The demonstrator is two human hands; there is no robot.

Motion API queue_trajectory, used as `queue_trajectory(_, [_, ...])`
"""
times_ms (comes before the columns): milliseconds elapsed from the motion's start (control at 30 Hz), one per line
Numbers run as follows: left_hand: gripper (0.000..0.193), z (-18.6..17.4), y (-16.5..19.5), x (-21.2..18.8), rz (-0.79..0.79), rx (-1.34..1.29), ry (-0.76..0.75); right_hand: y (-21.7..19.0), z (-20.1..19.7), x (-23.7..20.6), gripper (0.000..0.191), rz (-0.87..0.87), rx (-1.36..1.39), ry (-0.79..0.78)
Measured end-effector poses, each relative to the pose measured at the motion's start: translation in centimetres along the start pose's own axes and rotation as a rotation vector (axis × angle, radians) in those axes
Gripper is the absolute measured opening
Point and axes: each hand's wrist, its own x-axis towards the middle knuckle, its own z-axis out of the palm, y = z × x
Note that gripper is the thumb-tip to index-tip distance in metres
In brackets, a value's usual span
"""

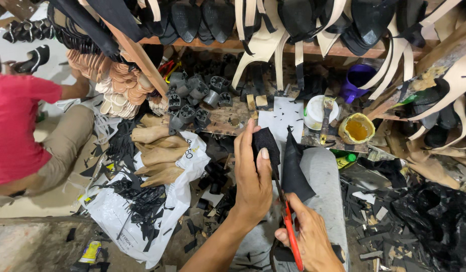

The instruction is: The person cuts black foam or rubber pieces to fit around small shoe heel components using red-handled scissors. They repeatedly wrap, trim, and adjust the material around the heel parts, then set the finished pieces aside.

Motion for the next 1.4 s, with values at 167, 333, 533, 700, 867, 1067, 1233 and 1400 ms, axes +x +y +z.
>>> queue_trajectory(167, [0.053, 0.0, 0.0, 0.1, -0.014, -0.005, -0.006, -0.2, 0.2, 0.2, 0.043, 0.283, 0.190, -0.120])
queue_trajectory(333, [0.053, 0.0, 0.1, 0.1, -0.024, -0.034, -0.011, 0.5, 0.5, 0.0, 0.030, 0.240, 0.235, -0.093])
queue_trajectory(533, [0.052, -0.2, 0.1, 0.3, -0.009, -0.039, -0.004, 0.8, 0.3, -0.5, 0.034, 0.206, 0.334, -0.088])
queue_trajectory(700, [0.052, -0.2, 0.3, 0.3, 0.010, -0.018, -0.007, 0.2, 0.1, 0.0, 0.046, 0.129, 0.324, -0.143])
queue_trajectory(867, [0.054, -0.2, 0.7, -0.1, -0.019, -0.041, -0.041, -0.8, -0.5, 0.6, 0.054, 0.039, 0.174, -0.066])
queue_trajectory(1067, [0.053, 0.2, 0.9, -0.7, -0.017, -0.044, -0.061, -1.5, -0.8, 1.4, 0.045, 0.122, 0.049, -0.019])
queue_trajectory(1233, [0.052, 0.3, 0.8, -0.8, -0.021, -0.048, -0.060, -1.1, -0.6, 1.4, 0.040, 0.179, 0.116, -0.022])
queue_trajectory(1400, [0.053, 0.1, 0.6, -0.7, -0.025, -0.047, -0.056, -0.8, -0.6, 1.5, 0.035, 0.191, 0.238, -0.043])
